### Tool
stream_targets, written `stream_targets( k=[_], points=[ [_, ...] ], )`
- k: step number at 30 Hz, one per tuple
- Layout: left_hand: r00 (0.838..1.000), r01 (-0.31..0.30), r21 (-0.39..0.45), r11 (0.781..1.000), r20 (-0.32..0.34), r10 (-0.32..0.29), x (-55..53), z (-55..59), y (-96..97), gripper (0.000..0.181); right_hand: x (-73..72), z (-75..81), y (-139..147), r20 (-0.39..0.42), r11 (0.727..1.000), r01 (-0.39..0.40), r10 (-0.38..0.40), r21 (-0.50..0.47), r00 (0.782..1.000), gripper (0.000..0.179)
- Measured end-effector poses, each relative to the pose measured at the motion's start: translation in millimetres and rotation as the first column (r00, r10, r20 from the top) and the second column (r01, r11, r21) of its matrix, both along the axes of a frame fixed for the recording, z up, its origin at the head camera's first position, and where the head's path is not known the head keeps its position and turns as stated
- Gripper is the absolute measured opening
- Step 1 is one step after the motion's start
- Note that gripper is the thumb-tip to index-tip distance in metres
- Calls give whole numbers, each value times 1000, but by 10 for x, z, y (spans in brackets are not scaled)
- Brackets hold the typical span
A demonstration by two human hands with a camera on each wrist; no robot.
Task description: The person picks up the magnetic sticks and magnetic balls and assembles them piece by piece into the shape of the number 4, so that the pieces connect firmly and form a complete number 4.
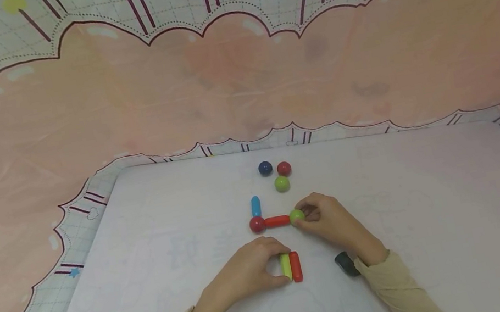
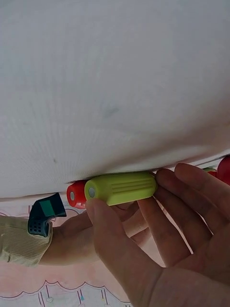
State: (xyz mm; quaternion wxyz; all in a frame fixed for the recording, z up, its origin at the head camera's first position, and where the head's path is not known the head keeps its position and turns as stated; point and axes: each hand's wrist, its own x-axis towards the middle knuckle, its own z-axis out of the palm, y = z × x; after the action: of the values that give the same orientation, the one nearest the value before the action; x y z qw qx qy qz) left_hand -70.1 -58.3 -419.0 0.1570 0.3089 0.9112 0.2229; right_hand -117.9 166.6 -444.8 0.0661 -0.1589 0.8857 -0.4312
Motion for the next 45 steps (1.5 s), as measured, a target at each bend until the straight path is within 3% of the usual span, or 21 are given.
stream_targets(
  k=[22,31,40,45],
  points=[
    [1000,0,-32,999,-30,-1,1,40,0,47,7,3,-3,11,1000,22,-22,16,1000,33],
    [997,-57,135,989,49,51,-73,93,-67,42,10,34,0,2,1000,-1,1,2,1000,35],
    [996,-63,234,970,69,48,-156,119,-86,42,19,55,0,16,999,19,-20,35,1000,35],
    [995,-66,308,949,87,41,-185,121,-96,40,28,61,16,4,999,17,-17,29,1000,32]
  ],
)
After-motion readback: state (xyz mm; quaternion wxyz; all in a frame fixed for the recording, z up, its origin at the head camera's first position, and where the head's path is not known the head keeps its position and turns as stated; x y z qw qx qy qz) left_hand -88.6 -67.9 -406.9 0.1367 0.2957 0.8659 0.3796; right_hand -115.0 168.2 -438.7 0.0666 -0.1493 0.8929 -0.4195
